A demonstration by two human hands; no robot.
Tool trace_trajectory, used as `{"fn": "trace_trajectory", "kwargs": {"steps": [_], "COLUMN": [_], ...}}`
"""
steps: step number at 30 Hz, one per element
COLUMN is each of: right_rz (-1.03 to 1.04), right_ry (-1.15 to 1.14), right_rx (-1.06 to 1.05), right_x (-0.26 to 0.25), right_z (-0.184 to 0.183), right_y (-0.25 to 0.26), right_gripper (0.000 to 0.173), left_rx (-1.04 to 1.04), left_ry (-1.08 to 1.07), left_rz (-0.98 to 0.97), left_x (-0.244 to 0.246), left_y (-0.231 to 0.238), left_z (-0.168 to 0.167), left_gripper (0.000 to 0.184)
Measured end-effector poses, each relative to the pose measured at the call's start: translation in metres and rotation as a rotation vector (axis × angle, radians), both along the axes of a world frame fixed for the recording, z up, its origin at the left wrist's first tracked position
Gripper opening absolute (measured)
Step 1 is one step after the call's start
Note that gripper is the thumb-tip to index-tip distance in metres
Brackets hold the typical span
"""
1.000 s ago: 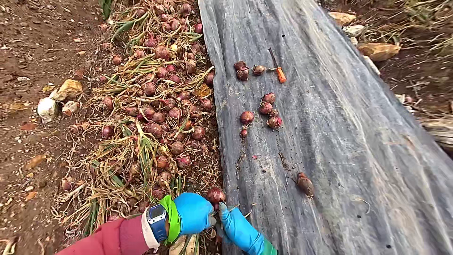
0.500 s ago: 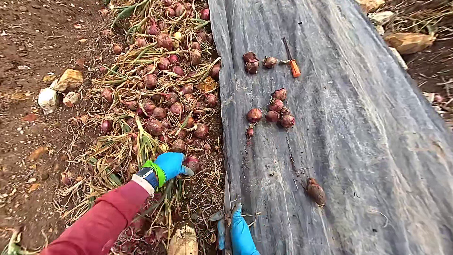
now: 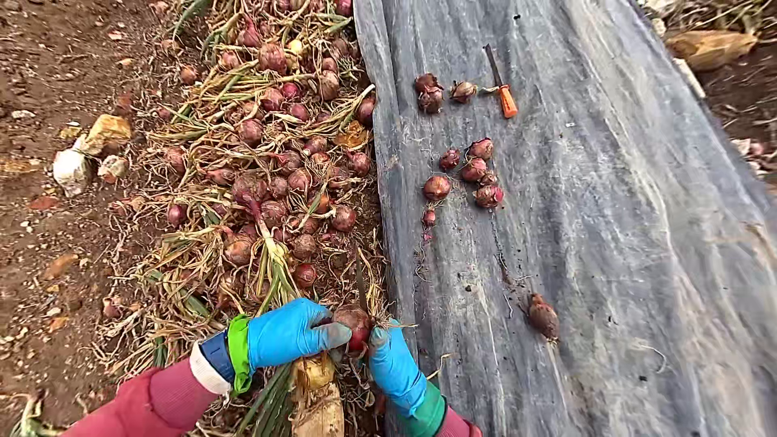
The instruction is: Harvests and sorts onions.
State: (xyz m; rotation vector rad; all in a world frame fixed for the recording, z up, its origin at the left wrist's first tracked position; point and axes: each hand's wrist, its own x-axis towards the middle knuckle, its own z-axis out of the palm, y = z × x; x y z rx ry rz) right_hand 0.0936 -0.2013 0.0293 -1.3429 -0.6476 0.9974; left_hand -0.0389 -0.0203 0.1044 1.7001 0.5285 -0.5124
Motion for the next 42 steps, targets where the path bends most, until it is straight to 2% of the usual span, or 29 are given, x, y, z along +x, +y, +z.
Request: {"fn": "trace_trajectory", "kwargs": {"steps": [1, 3, 4, 6, 8, 9, 11, 12, 14, 17, 19, 21, 23, 25, 27, 28, 29, 31, 34, 36, 39, 40, 42], "right_rz": [0.03, 0.166, 0.245, 0.279, 0.293, 0.358, 0.512, 0.52, 0.333, -0.095, -0.209, -0.182, -0.121, -0.057, -0.008, 0.017, 0.038, 0.052, 0.03, -0.01, -0.04, -0.044, -0.024], "right_ry": [-0.062, -0.12, -0.091, 0.069, 0.126, 0.089, -0.043, -0.082, -0.065, 0.137, 0.16, 0.157, 0.199, 0.251, 0.284, 0.288, 0.292, 0.315, 0.316, 0.342, 0.37, 0.37, 0.357], "right_rx": [-0.047, -0.266, -0.364, -0.371, -0.398, -0.442, -0.516, -0.51, -0.435, -0.264, -0.291, -0.398, -0.495, -0.542, -0.567, -0.587, -0.6, -0.611, -0.64, -0.632, -0.623, -0.628, -0.656], "right_x": [0.003, 0.012, 0.018, 0.018, 0.014, 0.013, 0.011, 0.011, 0.009, 0.016, 0.029, 0.032, 0.022, 0.01, 0.0, -0.004, -0.007, -0.007, 0.003, 0.009, 0.015, 0.013, 0.008], "right_z": [0.004, 0.01, 0.01, 0.007, 0.0, -0.007, -0.014, -0.012, -0.009, -0.006, -0.009, -0.022, -0.035, -0.04, -0.044, -0.047, -0.049, -0.051, -0.052, -0.052, -0.053, -0.054, -0.055], "right_y": [-0.004, -0.012, -0.016, -0.03, -0.04, -0.043, -0.046, -0.045, -0.047, -0.053, -0.062, -0.072, -0.079, -0.078, -0.075, -0.075, -0.074, -0.073, -0.072, -0.073, -0.074, -0.074, -0.072], "right_gripper": [0.084, 0.078, 0.08, 0.085, 0.09, 0.093, 0.094, 0.093, 0.091, 0.096, 0.098, 0.097, 0.097, 0.094, 0.089, 0.087, 0.085, 0.085, 0.084, 0.084, 0.086, 0.086, 0.088], "left_rx": [0.039, 0.295, 0.466, 0.699, 0.723, 0.702, 0.603, 0.561, 0.553, 0.689, 0.814, 0.988, 1.162, 1.235, 1.225, 1.11, 0.887, 0.686, 0.783, 0.749, 0.936, 0.93, 0.733], "left_ry": [0.032, 0.148, 0.238, 0.355, 0.308, 0.3, 0.32, 0.302, 0.26, 0.343, 0.358, 0.387, 0.473, 0.558, 0.547, 0.584, 0.688, 0.764, 0.578, 0.46, 0.502, 0.536, 0.603], "left_rz": [-0.059, -0.175, -0.182, -0.068, 0.129, 0.104, -0.169, -0.308, -0.376, -0.052, 0.246, 0.455, 0.502, 0.481, 0.52, 0.595, 0.667, 0.758, 0.794, 0.832, 0.576, 0.495, 0.436], "left_x": [-0.001, 0.001, 0.003, 0.005, 0.005, 0.007, 0.017, 0.024, 0.032, 0.02, -0.002, -0.014, -0.011, 0.004, 0.018, 0.031, 0.049, 0.058, 0.009, -0.014, -0.032, -0.044, -0.069], "left_y": [-0.002, -0.002, -0.002, -0.002, -0.006, -0.014, -0.041, -0.054, -0.064, -0.011, 0.049, 0.114, 0.175, 0.226, 0.248, 0.241, 0.231, 0.227, 0.248, 0.236, 0.15, 0.123, 0.08], "left_z": [0.003, 0.011, 0.014, 0.014, 0.01, 0.012, 0.019, 0.02, 0.014, 0.016, 0.025, 0.042, 0.046, 0.02, -0.022, -0.026, -0.013, -0.011, -0.058, -0.051, -0.025, -0.034, -0.069], "left_gripper": [0.066, 0.068, 0.068, 0.068, 0.058, 0.052, 0.048, 0.046, 0.043, 0.039, 0.039, 0.041, 0.044, 0.043, 0.042, 0.043, 0.046, 0.045, 0.059, 0.059, 0.059, 0.056, 0.053]}}
